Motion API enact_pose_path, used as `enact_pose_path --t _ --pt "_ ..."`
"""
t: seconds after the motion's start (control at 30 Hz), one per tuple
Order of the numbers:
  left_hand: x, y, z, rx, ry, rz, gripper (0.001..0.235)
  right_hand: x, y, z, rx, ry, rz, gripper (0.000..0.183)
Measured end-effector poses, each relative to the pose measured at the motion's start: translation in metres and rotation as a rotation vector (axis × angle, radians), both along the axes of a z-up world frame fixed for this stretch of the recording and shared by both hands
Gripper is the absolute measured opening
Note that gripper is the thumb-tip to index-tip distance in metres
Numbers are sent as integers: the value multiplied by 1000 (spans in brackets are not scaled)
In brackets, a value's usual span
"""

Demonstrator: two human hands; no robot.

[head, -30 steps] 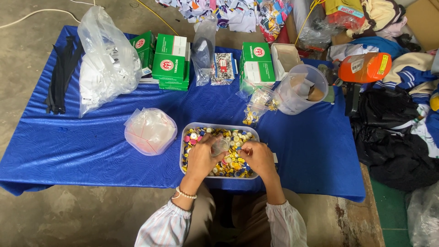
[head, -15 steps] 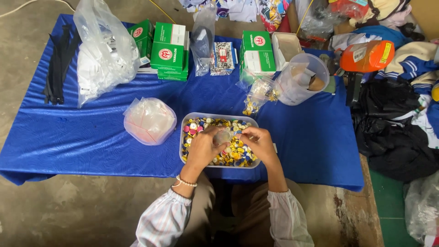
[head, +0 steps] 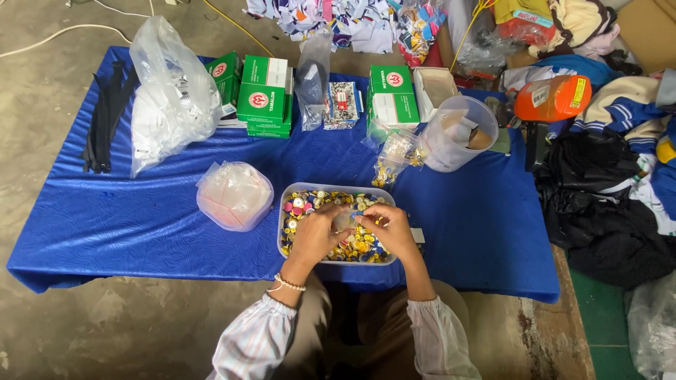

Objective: Picking small colorful buttons from a tray and placing them into small plastic bags for packaging.

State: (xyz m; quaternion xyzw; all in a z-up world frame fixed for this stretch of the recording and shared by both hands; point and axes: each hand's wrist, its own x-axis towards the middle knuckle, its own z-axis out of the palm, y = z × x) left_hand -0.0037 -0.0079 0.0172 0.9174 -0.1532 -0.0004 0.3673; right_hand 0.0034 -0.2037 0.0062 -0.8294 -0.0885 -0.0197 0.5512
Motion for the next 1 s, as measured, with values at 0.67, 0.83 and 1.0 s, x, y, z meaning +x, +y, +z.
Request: enact_pose_path --t 0.67,0.83,1.0 --pt "4 2 -12 10 8 13 50 -1 1 11 17 -79 26 12" --pt "6 4 -20 -17 18 23 49 2 -12 16 24 -104 -1 14" --pt "5 3 -11 -22 2 85 48 14 -31 -5 -225 -134 -95 11"
